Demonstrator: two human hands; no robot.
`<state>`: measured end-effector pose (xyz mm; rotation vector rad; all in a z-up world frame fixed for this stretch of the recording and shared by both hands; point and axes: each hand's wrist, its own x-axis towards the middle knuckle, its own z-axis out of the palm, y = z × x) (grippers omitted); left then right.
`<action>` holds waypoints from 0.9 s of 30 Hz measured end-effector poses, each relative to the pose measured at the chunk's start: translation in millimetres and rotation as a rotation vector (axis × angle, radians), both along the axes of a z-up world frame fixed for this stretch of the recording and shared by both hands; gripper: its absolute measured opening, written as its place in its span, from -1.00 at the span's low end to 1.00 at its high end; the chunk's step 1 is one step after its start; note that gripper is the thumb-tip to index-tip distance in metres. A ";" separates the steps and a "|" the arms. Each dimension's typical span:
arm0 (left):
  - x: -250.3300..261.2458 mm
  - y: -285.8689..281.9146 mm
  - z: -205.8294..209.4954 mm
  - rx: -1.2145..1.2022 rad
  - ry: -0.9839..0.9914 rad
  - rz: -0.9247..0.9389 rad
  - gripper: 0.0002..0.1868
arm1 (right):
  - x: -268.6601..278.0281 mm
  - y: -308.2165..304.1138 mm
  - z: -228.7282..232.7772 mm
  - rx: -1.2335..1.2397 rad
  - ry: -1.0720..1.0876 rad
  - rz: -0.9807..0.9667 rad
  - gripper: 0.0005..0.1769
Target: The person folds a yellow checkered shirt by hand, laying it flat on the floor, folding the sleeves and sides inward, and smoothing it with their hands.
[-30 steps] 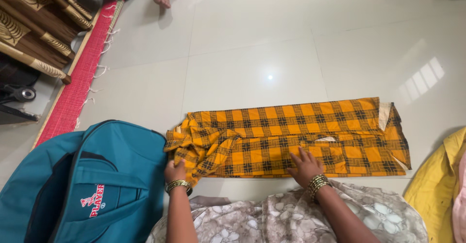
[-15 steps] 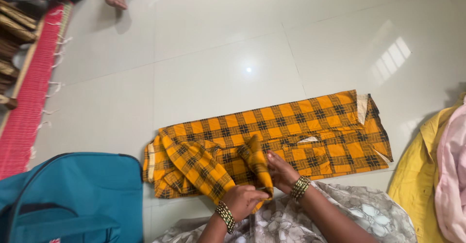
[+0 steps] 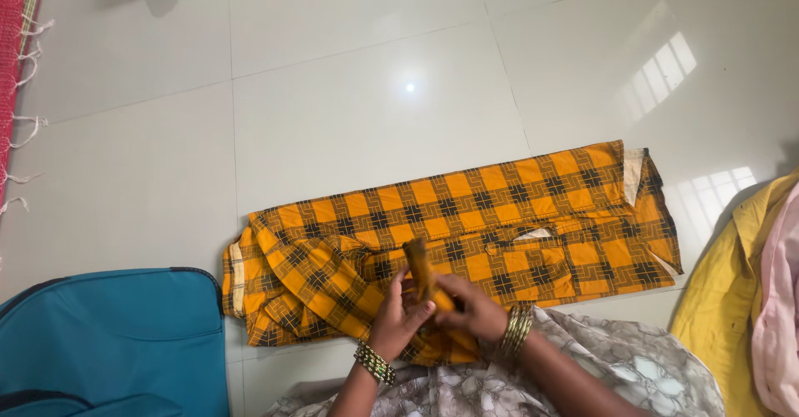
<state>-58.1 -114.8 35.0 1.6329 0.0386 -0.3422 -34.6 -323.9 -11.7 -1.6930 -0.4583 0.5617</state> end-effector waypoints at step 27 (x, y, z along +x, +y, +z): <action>17.3 40.6 18.8 0.676 -0.319 0.096 -0.47 | 48.6 -155.4 50.7 0.711 0.001 -0.932 -0.89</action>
